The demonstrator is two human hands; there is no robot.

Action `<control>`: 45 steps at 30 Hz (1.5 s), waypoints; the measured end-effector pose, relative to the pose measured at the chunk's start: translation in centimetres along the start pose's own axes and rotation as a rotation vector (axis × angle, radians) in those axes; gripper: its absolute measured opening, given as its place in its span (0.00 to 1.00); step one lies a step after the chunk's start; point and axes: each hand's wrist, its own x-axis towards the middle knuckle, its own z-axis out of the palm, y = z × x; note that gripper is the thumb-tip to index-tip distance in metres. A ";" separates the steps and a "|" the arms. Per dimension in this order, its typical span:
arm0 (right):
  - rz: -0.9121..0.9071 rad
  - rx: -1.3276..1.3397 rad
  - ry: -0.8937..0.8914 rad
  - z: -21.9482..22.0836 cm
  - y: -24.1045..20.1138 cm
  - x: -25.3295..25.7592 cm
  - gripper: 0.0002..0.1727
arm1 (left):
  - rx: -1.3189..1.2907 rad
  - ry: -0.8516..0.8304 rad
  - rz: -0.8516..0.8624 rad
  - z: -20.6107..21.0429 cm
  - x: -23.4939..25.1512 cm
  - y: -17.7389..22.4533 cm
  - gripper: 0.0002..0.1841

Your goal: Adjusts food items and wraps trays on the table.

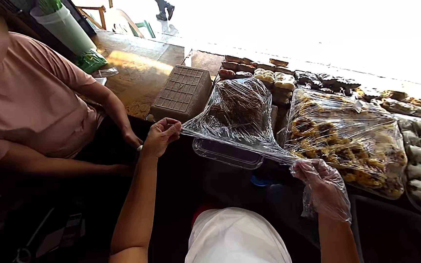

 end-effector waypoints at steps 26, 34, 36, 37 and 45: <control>0.276 -0.174 0.168 7.2 -4.4 30.5 0.17 | -0.179 -0.179 -0.184 9.3 29.2 6.6 0.07; 0.158 -1.096 0.332 7.5 -5.8 24.4 0.45 | 0.866 -0.747 0.954 14.1 20.9 6.4 0.25; 0.011 -1.070 0.363 6.8 -6.6 20.5 0.46 | 0.818 -1.204 1.270 17.7 15.7 3.9 0.18; -0.062 -1.033 0.401 6.6 -6.5 18.3 0.44 | 0.849 -1.408 1.360 19.4 13.8 2.4 0.17; 0.215 -0.644 0.762 9.7 2.5 -1.2 0.19 | 1.378 -1.886 1.228 27.4 10.3 -0.2 0.15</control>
